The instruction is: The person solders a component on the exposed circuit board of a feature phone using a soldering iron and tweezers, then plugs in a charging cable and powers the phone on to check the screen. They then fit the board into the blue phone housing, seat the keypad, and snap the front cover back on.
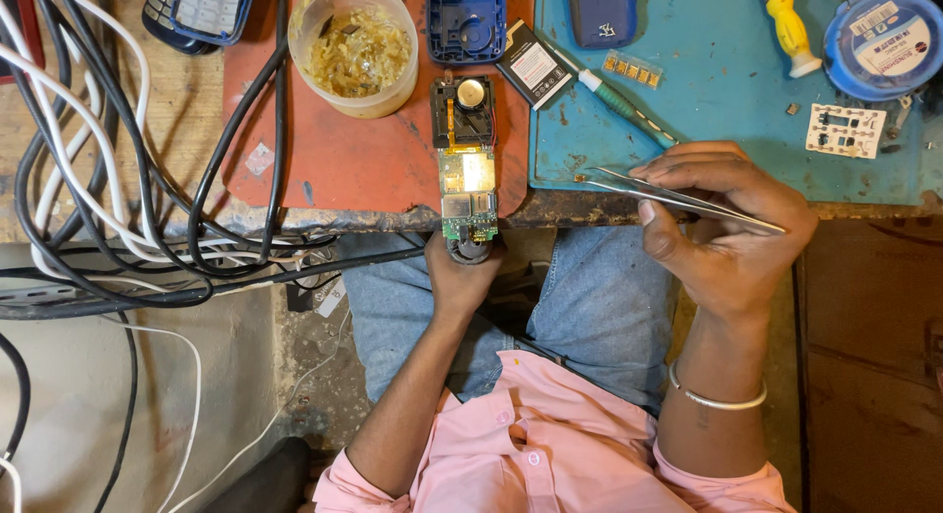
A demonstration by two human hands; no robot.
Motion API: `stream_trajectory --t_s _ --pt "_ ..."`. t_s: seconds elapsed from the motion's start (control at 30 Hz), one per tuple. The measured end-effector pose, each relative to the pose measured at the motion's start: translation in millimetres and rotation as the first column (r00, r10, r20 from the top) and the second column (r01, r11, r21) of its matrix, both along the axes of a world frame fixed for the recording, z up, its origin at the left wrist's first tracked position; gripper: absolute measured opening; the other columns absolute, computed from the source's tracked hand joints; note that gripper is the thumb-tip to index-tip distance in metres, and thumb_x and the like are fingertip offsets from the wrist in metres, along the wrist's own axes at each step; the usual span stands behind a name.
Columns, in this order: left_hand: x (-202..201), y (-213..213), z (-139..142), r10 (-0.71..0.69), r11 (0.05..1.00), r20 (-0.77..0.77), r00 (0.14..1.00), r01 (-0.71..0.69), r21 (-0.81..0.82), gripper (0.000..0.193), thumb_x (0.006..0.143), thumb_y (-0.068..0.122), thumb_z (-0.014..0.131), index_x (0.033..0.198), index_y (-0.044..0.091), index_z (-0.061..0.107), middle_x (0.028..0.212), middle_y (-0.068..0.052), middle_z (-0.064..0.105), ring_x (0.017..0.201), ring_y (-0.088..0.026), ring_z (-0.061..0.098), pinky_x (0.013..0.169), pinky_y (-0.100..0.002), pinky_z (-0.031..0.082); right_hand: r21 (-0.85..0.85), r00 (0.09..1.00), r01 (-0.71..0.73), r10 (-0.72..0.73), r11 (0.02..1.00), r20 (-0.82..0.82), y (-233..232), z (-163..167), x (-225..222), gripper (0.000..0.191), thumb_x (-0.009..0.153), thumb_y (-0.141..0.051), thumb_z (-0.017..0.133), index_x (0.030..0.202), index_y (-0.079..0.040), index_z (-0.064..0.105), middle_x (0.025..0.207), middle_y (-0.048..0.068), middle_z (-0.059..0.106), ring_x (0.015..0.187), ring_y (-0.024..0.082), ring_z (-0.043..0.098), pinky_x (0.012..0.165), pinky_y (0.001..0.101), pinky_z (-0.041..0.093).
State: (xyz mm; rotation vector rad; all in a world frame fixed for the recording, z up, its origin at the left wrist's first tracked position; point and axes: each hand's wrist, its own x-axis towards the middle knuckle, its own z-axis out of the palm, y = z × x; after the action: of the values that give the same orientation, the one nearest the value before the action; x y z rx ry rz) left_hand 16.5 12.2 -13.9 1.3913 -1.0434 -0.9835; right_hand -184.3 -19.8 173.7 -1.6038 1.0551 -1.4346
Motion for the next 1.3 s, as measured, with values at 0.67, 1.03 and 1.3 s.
stream_trajectory --t_s 0.67,1.03,1.3 --pt "-0.9 0.7 -2.3 0.006 1.000 -0.006 1.000 -0.006 0.024 0.020 0.072 0.004 0.079 0.087 0.001 0.067 0.079 -0.003 0.070 0.074 -0.008 0.064 0.069 -0.027 0.054 0.030 1.000 -0.012 0.012 0.999 0.002 4.5 -4.1 -1.2 0.023 0.091 -0.004 0.083 0.107 0.003 0.068 0.111 0.013 0.068 0.101 0.019 0.071 0.091 0.0275 0.061" --pt "-5.6 1.5 -0.6 -0.013 1.000 0.004 1.000 0.013 0.006 0.022 0.072 0.003 0.079 0.092 0.002 0.068 0.083 -0.003 0.071 0.077 -0.010 0.067 0.073 -0.028 0.055 -0.039 0.998 0.015 -0.017 0.999 -0.067 4.8 -9.0 4.2 0.019 0.098 0.000 0.083 0.109 0.005 0.068 0.111 0.017 0.070 0.104 0.021 0.072 0.095 0.0283 0.060" --pt "-1.6 2.3 -2.8 -0.030 1.000 0.058 0.998 0.030 0.000 0.027 0.066 0.003 0.081 0.091 0.001 0.069 0.083 -0.006 0.073 0.076 -0.014 0.069 0.073 -0.030 0.056 -0.257 0.987 0.008 -0.049 0.966 -0.155 10.6 -7.4 20.9 0.016 0.087 -0.003 0.078 0.100 -0.003 0.069 0.097 0.011 0.075 0.094 0.022 0.071 0.088 0.0317 0.060"
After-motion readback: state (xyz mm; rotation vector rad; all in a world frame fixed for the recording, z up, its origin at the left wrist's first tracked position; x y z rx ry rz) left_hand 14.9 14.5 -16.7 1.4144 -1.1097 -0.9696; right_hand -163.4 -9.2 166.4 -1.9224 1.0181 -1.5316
